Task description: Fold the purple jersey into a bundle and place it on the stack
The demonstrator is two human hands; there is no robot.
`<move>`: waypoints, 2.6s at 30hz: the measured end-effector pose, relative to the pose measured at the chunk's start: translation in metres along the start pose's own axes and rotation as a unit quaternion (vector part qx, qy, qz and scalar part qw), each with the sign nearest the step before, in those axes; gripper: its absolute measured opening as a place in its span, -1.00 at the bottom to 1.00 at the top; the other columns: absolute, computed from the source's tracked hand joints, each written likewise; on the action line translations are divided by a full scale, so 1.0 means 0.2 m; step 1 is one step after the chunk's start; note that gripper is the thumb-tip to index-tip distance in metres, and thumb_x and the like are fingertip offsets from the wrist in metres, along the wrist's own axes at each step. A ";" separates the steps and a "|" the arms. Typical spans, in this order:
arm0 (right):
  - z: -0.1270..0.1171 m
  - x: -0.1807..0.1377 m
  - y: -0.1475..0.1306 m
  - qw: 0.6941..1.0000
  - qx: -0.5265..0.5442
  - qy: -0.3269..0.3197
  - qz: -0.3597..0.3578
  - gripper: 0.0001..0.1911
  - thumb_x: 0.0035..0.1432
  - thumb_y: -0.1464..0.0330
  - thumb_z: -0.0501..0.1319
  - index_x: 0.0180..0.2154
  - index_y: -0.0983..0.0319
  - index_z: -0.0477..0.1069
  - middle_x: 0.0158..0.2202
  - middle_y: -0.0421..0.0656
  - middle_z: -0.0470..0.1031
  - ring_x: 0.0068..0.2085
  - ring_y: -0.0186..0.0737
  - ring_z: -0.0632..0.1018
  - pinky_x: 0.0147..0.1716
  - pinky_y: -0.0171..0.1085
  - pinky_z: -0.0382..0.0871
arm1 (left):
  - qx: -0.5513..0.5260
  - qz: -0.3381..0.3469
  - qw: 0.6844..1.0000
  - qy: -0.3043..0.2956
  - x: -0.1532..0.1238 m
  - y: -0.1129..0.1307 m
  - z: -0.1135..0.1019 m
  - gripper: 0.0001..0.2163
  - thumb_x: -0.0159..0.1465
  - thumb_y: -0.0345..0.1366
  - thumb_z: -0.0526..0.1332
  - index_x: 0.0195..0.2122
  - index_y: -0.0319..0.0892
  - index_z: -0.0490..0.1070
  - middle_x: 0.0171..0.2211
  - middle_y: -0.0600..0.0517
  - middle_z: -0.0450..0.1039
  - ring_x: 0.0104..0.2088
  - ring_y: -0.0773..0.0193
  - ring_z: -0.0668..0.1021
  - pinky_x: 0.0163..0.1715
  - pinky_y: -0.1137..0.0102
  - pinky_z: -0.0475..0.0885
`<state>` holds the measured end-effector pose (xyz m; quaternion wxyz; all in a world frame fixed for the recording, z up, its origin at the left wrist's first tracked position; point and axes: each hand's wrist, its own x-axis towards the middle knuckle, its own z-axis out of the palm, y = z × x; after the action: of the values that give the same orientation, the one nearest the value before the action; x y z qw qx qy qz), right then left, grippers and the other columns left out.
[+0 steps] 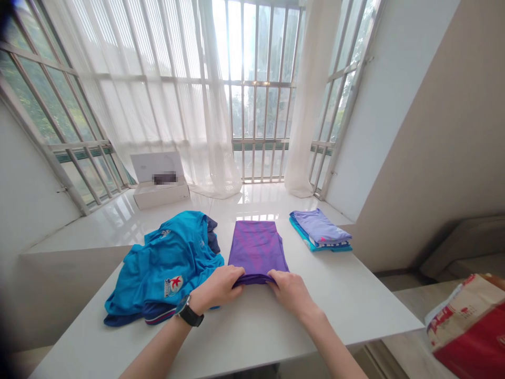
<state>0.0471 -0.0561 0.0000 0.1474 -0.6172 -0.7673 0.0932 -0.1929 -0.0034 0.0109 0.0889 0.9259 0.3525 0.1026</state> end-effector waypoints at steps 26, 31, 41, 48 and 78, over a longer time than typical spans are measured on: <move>0.11 0.08 0.28 0.959 0.233 0.115 0.110 -0.58 0.13 -0.05 0.18 -0.40 0.16 0.50 -0.41 -0.18 0.60 -0.34 -0.14 0.55 -0.31 -0.27 0.34 | -0.271 -0.167 0.945 0.078 0.08 -0.20 0.09 -0.64 0.32 0.00 0.08 -0.37 -0.20 0.43 -0.54 0.09 0.33 -0.48 0.28 0.38 -0.51 0.42 0.20; 0.12 0.07 0.29 0.961 0.229 0.116 0.102 -0.58 0.13 -0.06 0.17 -0.40 0.15 0.48 -0.41 -0.18 0.60 -0.32 -0.12 0.57 -0.28 -0.25 0.34 | -0.338 -0.122 0.931 0.059 0.06 -0.22 0.06 -0.67 0.40 -0.17 -0.06 0.03 -0.16 0.38 -0.58 0.17 0.24 -0.52 0.29 0.41 -0.48 0.44 0.29; 0.10 0.09 0.27 0.963 0.215 0.126 0.107 -0.60 0.13 -0.04 0.16 -0.44 0.13 0.48 -0.44 -0.19 0.60 -0.33 -0.10 0.59 -0.31 -0.26 0.37 | -0.297 -0.152 0.938 0.097 0.08 -0.25 0.08 -0.81 0.27 -0.20 0.15 -0.28 -0.20 0.46 -0.41 0.05 0.48 -0.42 0.29 0.51 -0.43 0.47 0.35; 0.12 0.09 0.24 0.966 0.187 0.130 0.125 -0.62 0.19 0.00 0.09 -0.39 0.11 0.47 -0.37 -0.14 0.63 -0.28 -0.04 0.61 -0.25 -0.21 0.37 | -0.284 -0.193 0.933 0.107 0.09 -0.26 0.11 -0.79 0.32 -0.23 0.08 -0.32 -0.20 0.45 -0.56 0.09 0.45 -0.50 0.26 0.52 -0.43 0.44 0.34; 0.15 0.07 0.23 0.972 0.020 0.114 0.204 -0.61 0.27 -0.02 -0.02 -0.35 0.09 0.36 -0.41 -0.12 0.59 -0.32 -0.01 0.61 -0.40 -0.22 0.27 | -0.246 -0.204 0.941 0.113 0.06 -0.24 0.10 -0.86 0.21 -0.20 0.24 -0.31 -0.14 0.40 -0.48 0.08 0.49 -0.42 0.23 0.53 -0.43 0.42 0.30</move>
<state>0.0764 -0.0318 -0.0416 0.2237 -0.7639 -0.6017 0.0655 -0.2091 0.0377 -0.0186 0.2928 0.7656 0.5052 0.2700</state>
